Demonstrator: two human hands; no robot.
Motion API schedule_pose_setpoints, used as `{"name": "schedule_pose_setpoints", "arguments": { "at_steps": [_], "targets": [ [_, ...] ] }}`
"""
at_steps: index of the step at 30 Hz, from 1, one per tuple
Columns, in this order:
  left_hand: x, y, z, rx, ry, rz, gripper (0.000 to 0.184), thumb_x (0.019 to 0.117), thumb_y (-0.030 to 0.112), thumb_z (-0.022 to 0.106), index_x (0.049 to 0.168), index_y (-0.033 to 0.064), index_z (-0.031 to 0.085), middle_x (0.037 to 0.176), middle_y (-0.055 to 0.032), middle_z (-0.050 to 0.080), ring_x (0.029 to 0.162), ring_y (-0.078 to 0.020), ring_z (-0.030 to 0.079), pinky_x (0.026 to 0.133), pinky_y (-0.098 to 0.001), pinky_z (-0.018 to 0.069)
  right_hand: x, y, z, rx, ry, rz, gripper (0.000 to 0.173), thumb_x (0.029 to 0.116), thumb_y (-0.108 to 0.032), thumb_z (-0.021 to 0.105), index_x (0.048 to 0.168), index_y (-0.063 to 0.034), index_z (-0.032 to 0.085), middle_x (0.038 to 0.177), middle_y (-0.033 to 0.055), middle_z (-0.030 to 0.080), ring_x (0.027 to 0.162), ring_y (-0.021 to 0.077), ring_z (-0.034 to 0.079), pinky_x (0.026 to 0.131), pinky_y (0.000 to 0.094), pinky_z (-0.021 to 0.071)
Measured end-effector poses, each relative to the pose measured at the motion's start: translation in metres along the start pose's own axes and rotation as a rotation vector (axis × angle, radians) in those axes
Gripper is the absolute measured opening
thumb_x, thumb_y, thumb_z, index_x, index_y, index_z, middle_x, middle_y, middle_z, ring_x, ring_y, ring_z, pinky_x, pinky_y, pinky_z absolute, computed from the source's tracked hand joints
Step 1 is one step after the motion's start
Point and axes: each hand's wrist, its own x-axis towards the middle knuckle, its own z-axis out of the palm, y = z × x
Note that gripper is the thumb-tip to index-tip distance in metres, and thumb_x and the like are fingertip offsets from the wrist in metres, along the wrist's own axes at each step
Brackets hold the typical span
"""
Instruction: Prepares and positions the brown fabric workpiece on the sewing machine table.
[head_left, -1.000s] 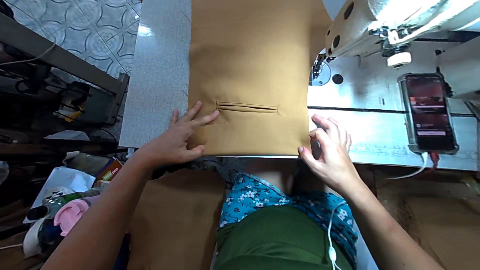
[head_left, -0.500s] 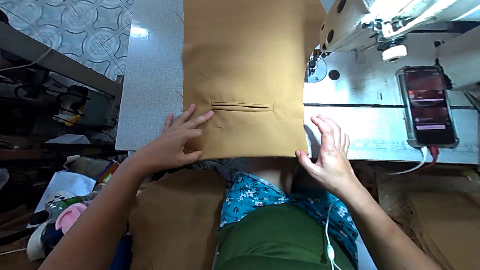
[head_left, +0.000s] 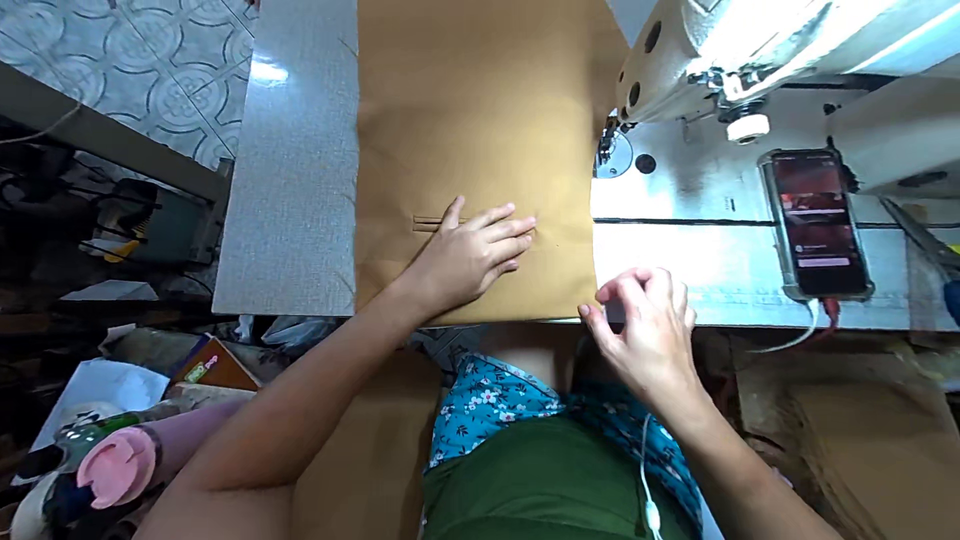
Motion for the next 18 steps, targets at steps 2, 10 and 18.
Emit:
{"name": "schedule_pose_setpoints", "arguments": {
  "at_steps": [2,10,18],
  "targets": [
    [-0.003,-0.002,0.004,-0.003,0.017,-0.004,0.034,0.1037,0.026,0.051,0.126,0.0119,0.073,0.143,-0.0045,0.064,0.138,-0.0335,0.055,0.105,-0.0772,0.0321,-0.002,-0.004,0.001,0.012,0.017,-0.014,0.019,0.0952,-0.021,0.063,0.09,-0.003,0.067,0.096,0.0166,0.061,0.094,0.0406,0.061,0.075,0.059,0.0434],
    [-0.004,-0.001,0.005,0.047,0.041,-0.025,0.04,0.1046,0.028,0.047,0.133,0.009,0.068,0.143,-0.0076,0.063,0.138,-0.0327,0.055,0.107,-0.0762,0.032,0.001,-0.014,0.007,0.14,0.1,-0.382,0.027,0.1029,-0.019,0.045,0.089,-0.0033,0.062,0.073,0.0068,0.059,0.07,0.0224,0.063,0.068,0.0397,0.0497],
    [-0.003,0.001,0.006,0.077,0.038,-0.088,0.041,0.1052,0.029,0.046,0.135,0.0105,0.067,0.146,-0.0061,0.061,0.14,-0.0329,0.053,0.104,-0.0784,0.0309,-0.002,-0.008,0.014,0.217,0.08,-0.256,0.056,0.0968,-0.041,0.057,0.131,0.0036,0.056,0.102,0.0137,0.072,0.092,0.0273,0.07,0.08,0.0477,0.0545]
  ]
}}
